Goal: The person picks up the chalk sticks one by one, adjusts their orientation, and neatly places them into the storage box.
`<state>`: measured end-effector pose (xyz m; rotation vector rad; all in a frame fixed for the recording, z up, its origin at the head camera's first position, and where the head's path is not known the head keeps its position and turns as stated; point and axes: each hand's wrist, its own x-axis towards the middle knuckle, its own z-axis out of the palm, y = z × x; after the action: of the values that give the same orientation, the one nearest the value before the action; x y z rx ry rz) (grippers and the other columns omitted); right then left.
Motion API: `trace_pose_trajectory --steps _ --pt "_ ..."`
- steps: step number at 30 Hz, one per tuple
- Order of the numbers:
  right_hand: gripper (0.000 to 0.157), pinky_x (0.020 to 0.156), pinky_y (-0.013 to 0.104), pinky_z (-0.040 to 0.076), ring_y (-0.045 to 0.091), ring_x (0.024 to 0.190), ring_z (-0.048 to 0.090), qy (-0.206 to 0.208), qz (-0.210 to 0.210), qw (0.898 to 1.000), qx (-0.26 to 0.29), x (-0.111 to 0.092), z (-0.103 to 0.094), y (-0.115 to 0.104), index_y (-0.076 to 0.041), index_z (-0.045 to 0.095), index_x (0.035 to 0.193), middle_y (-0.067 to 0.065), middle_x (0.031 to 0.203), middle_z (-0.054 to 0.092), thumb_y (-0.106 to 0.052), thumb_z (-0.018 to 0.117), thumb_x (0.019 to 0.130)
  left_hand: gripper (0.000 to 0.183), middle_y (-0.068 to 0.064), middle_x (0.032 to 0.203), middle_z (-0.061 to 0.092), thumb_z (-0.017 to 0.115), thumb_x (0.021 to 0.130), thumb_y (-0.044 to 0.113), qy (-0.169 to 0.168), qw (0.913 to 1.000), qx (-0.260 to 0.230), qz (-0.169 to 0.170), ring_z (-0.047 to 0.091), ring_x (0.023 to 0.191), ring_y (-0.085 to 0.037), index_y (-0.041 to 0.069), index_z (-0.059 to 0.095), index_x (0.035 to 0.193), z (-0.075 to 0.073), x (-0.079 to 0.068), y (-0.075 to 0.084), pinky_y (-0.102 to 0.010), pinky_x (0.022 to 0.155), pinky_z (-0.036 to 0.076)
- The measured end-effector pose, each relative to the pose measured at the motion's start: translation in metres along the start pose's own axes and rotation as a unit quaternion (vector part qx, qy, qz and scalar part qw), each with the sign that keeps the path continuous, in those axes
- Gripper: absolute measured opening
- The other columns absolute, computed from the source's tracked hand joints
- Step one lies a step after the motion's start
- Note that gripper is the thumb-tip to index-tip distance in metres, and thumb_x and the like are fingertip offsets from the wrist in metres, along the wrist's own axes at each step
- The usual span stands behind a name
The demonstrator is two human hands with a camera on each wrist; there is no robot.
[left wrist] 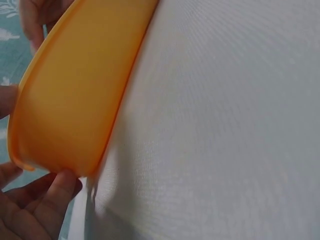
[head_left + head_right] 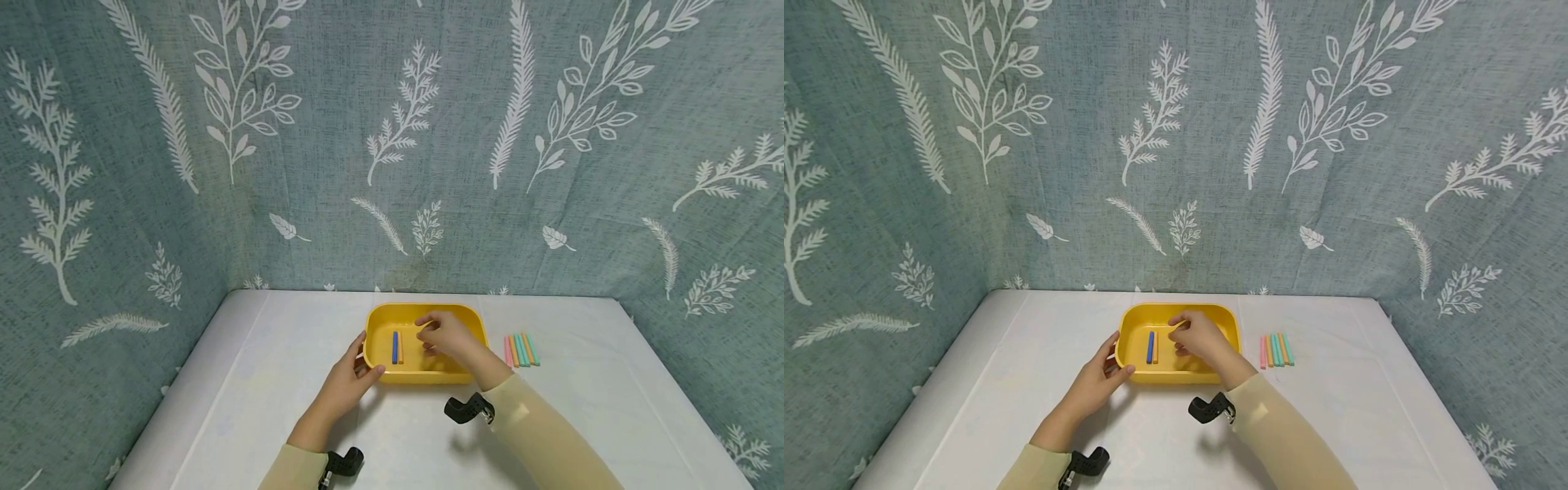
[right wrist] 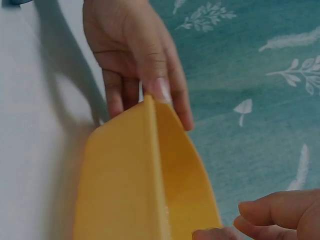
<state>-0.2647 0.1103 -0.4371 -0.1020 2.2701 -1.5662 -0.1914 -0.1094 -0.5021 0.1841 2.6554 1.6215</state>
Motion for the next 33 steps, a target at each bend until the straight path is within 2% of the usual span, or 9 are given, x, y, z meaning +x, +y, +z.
trace_pose_trajectory --steps 8,12,18,25,33 --pt "0.030 0.073 0.043 0.055 0.037 0.087 0.059 0.007 -0.011 1.000 0.014 -0.018 -0.015 -0.009 -0.001 0.057 0.117 0.014 0.097 0.053 -0.005 0.061 0.088 0.079 -0.009 0.143 0.036 0.063 0.086 0.038 0.006 0.9999 0.007 -0.011 0.048 0.120 -0.023 0.029 0.015 0.148 0.000 0.001 -0.001 -0.033 0.094 0.046" --pt "0.029 0.071 0.040 0.056 0.035 0.086 0.060 0.017 -0.023 1.000 -0.004 -0.025 -0.023 -0.011 -0.003 0.058 0.116 0.013 0.097 0.055 -0.007 0.062 0.087 0.079 -0.010 0.143 0.036 0.063 0.086 0.038 0.007 0.9999 0.008 -0.010 0.049 0.120 -0.023 0.028 0.016 0.148 0.000 0.000 0.001 -0.032 0.094 0.046" --pt "0.027 0.072 0.040 0.056 0.025 0.081 0.062 0.036 -0.042 0.998 -0.026 -0.034 -0.039 -0.008 -0.008 0.060 0.114 0.012 0.100 0.056 -0.009 0.064 0.087 0.078 -0.009 0.143 0.035 0.063 0.087 0.036 0.006 0.9999 0.007 -0.009 0.048 0.120 -0.023 0.027 0.016 0.148 0.000 0.000 0.001 -0.032 0.094 0.046" --pt "0.027 0.072 0.038 0.056 0.029 0.085 0.061 0.056 -0.046 0.997 -0.036 -0.043 -0.054 -0.006 -0.009 0.061 0.113 0.011 0.100 0.057 -0.009 0.064 0.086 0.078 -0.009 0.144 0.035 0.063 0.087 0.036 0.007 0.9999 0.011 -0.010 0.048 0.121 -0.023 0.028 0.015 0.148 0.000 0.000 0.002 -0.033 0.094 0.046" --pt "0.027 0.069 0.032 0.057 0.025 0.084 0.061 0.066 -0.085 0.993 -0.050 -0.054 -0.070 -0.005 -0.010 0.061 0.114 0.011 0.099 0.058 -0.016 0.064 0.087 0.077 -0.011 0.142 0.036 0.062 0.088 0.035 0.008 0.9998 0.016 -0.001 0.049 0.120 -0.026 0.023 0.016 0.149 0.000 -0.002 0.004 -0.034 0.093 0.047"
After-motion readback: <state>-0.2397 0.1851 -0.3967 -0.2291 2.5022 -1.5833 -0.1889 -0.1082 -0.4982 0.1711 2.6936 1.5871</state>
